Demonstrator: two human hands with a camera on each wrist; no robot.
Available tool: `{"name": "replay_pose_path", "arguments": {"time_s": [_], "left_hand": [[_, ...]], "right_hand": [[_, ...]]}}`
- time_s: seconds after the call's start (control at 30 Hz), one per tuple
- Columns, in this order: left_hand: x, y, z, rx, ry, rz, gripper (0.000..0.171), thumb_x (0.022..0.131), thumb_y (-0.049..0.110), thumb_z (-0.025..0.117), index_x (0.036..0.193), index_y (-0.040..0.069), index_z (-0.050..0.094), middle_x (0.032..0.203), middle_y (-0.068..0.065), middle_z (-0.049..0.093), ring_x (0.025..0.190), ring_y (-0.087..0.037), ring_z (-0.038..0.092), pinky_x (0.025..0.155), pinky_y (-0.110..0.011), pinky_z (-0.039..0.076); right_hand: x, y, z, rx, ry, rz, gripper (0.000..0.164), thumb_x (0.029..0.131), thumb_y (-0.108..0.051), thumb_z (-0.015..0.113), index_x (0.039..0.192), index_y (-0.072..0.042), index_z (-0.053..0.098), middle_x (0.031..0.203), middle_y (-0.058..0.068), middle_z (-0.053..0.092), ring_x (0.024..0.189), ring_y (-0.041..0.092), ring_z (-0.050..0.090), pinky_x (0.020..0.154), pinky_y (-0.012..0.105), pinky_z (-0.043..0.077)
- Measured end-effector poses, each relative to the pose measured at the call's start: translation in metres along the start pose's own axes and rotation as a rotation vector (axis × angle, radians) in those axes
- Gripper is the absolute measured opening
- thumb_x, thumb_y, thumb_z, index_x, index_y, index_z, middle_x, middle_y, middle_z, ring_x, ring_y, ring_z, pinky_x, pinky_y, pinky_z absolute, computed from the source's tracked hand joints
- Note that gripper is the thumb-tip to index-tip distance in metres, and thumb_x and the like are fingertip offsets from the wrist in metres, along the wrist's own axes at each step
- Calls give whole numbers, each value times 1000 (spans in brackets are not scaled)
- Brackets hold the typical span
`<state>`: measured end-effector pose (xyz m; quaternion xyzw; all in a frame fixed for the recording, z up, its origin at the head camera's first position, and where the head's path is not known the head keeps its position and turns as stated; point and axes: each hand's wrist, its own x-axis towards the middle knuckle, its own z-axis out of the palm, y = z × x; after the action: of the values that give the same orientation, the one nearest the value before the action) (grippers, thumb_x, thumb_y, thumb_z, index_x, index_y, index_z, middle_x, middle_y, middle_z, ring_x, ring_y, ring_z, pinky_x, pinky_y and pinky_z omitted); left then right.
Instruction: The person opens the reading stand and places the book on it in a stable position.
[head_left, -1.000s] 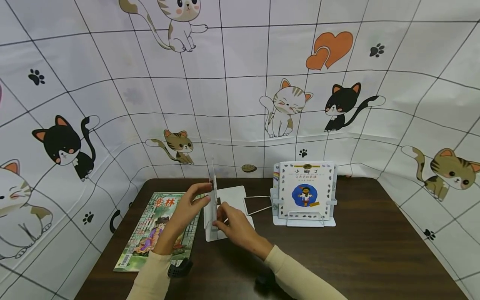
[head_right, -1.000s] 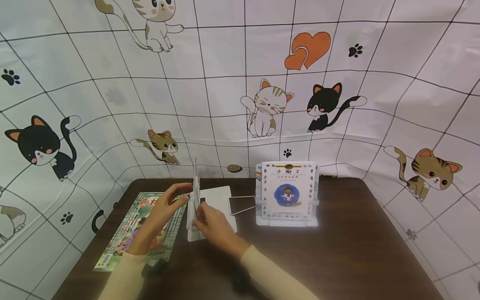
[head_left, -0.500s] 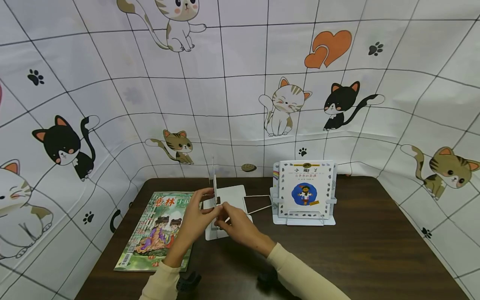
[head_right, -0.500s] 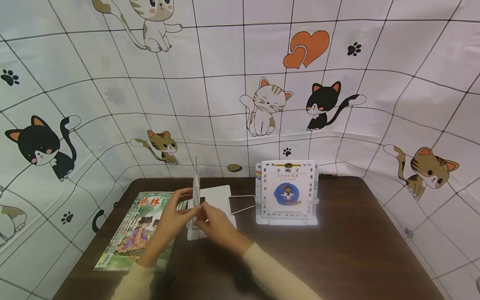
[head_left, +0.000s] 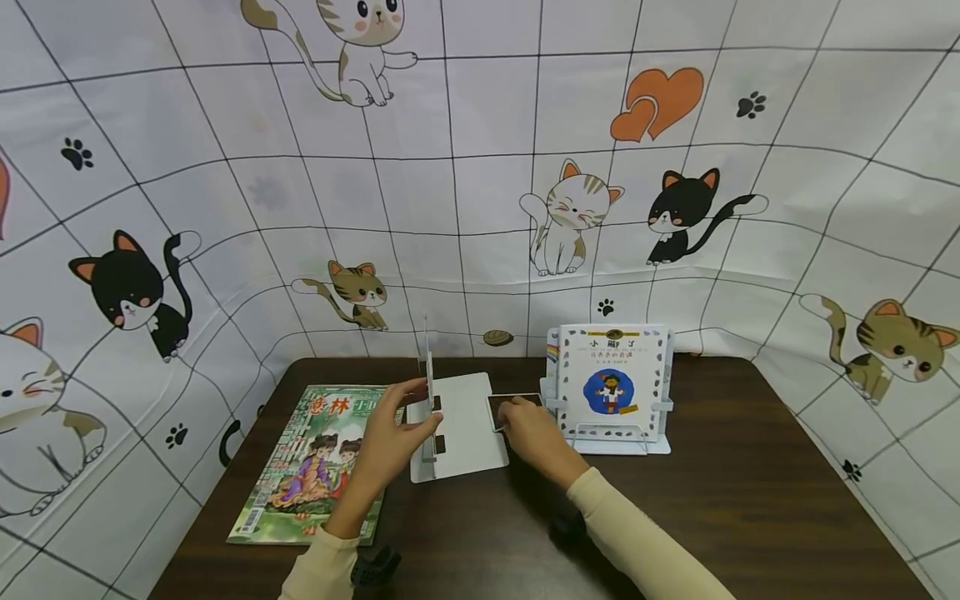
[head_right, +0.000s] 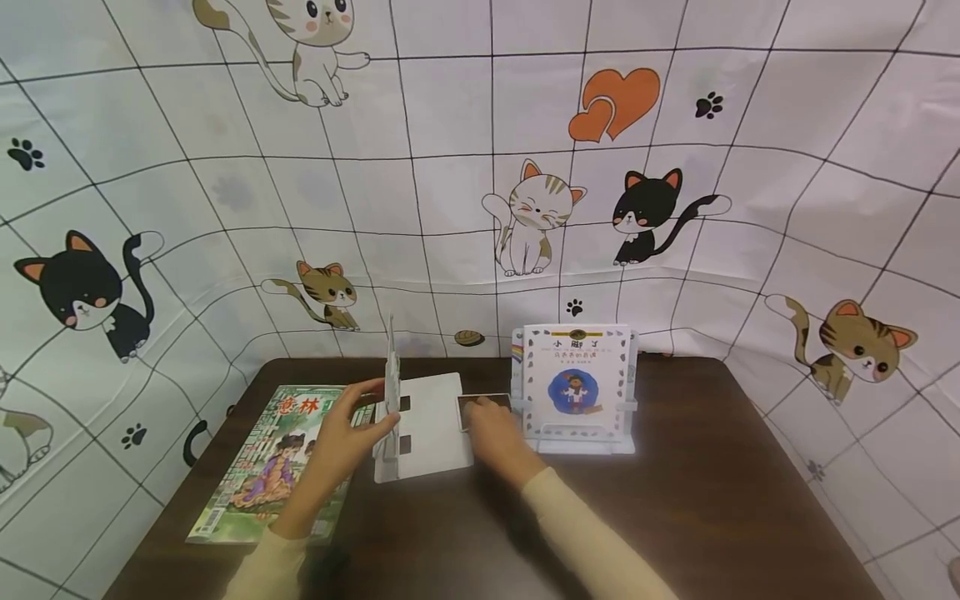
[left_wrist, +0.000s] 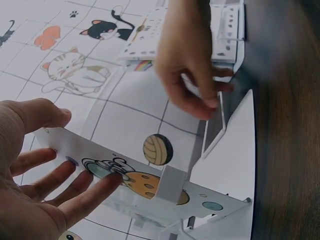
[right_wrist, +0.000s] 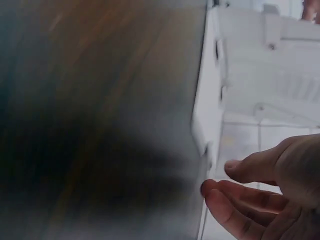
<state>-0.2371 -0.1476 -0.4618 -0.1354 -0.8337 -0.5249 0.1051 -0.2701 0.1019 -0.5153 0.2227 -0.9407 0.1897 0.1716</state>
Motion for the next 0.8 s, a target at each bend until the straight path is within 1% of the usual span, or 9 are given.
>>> {"name": "replay_pose_path", "arguments": {"time_s": [0.1, 0.2, 0.33, 0.47, 0.53, 0.6, 0.73, 0.8], "left_hand": [[0, 0, -1, 9, 2, 5, 59, 95, 16, 83, 148, 7, 60, 140, -15, 59, 133, -37, 61, 91, -39, 64], [0, 0, -2, 19, 10, 16, 58, 94, 14, 84, 147, 7, 61, 139, -15, 60, 132, -37, 61, 90, -38, 64], [-1, 0, -5, 18, 23, 28, 57, 93, 12, 84, 146, 8, 63, 137, -15, 61, 129, -36, 62, 89, -36, 64], [-1, -2, -7, -2, 19, 30, 56, 93, 8, 83, 146, 6, 63, 136, -16, 62, 128, -38, 64, 89, -35, 64], [-1, -2, -8, -11, 17, 24, 56, 93, 6, 82, 146, 4, 63, 135, -17, 62, 128, -38, 64, 89, -34, 64], [0, -3, -9, -13, 23, 18, 56, 93, 5, 82, 145, 4, 63, 135, -17, 62, 128, -38, 65, 89, -34, 64], [0, -3, -9, -17, 32, 13, 55, 93, 4, 82, 145, 4, 64, 135, -17, 62, 128, -38, 65, 88, -35, 64], [1, -2, -10, -17, 31, 10, 54, 93, 4, 81, 145, 4, 64, 135, -17, 62, 129, -38, 65, 89, -36, 64]], "right_hand": [[-3, 10, 3, -19, -24, 18, 11, 85, 7, 80, 93, 0, 77, 88, 14, 71, 78, 33, 73, 67, 47, 60], [-3, 17, 7, -17, -50, 40, 14, 84, 8, 80, 97, 2, 77, 92, 17, 72, 81, 34, 73, 72, 48, 61], [-2, 22, 11, -38, -66, 34, 11, 88, 9, 75, 96, 1, 76, 93, 17, 71, 79, 32, 71, 70, 46, 60], [-2, 22, 14, -60, -72, 19, 8, 91, 7, 73, 92, -1, 76, 91, 15, 70, 72, 29, 68, 63, 44, 58], [-2, 21, 14, -89, -53, 14, 8, 89, 5, 76, 88, -4, 75, 89, 12, 69, 67, 27, 67, 57, 42, 55], [-2, 20, 14, -138, -10, -7, 11, 85, 1, 81, 84, -7, 73, 87, 9, 66, 61, 25, 64, 51, 40, 51], [-1, 18, 12, -262, 98, -78, 20, 79, -8, 89, 81, -13, 69, 84, 5, 62, 51, 24, 59, 43, 36, 43], [0, 17, 9, -310, 140, -114, 22, 78, -10, 90, 82, -13, 69, 84, 6, 62, 49, 24, 59, 41, 36, 43]]}}
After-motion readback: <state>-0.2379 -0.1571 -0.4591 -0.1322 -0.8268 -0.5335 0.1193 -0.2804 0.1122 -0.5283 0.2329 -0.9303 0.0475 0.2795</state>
